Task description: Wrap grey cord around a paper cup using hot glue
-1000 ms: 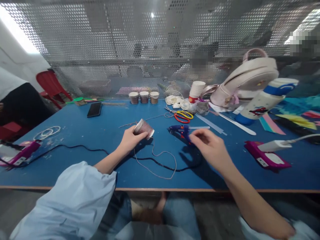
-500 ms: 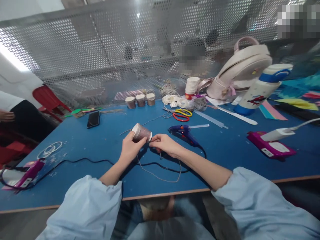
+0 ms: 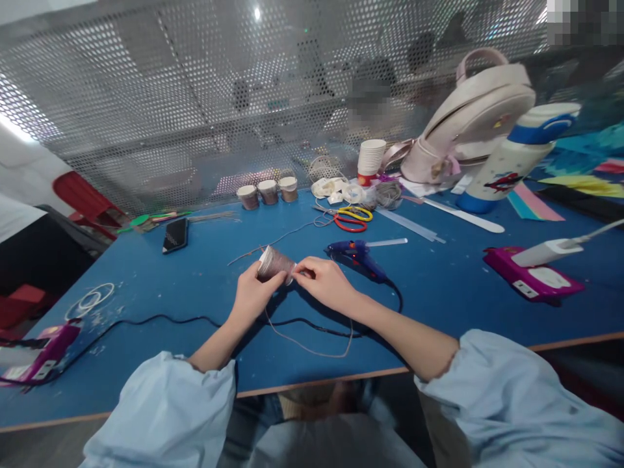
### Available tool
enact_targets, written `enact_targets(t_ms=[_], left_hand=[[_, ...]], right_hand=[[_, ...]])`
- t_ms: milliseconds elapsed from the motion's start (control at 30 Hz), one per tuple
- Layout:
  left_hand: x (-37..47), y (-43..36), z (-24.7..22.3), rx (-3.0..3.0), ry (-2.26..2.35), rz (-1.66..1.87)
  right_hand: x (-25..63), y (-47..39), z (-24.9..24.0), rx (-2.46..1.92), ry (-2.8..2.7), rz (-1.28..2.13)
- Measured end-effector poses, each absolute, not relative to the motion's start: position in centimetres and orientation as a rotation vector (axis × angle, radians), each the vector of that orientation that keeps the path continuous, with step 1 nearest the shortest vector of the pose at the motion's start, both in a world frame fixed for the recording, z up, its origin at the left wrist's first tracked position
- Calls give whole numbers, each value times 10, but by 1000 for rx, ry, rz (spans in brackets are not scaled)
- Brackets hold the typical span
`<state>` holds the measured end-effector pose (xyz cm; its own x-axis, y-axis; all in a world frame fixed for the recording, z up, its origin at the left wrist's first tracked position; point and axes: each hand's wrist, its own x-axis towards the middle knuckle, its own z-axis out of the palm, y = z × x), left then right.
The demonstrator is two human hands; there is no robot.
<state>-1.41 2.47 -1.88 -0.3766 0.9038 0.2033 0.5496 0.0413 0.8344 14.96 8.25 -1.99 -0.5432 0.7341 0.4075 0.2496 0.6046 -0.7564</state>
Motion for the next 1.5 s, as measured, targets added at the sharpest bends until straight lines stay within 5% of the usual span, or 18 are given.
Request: enact_targets(t_ms=[1500], left_hand=[[-11, 18, -7, 1555, 1815, 1201]], right_hand=[[164, 90, -14, -852, -2145, 736]])
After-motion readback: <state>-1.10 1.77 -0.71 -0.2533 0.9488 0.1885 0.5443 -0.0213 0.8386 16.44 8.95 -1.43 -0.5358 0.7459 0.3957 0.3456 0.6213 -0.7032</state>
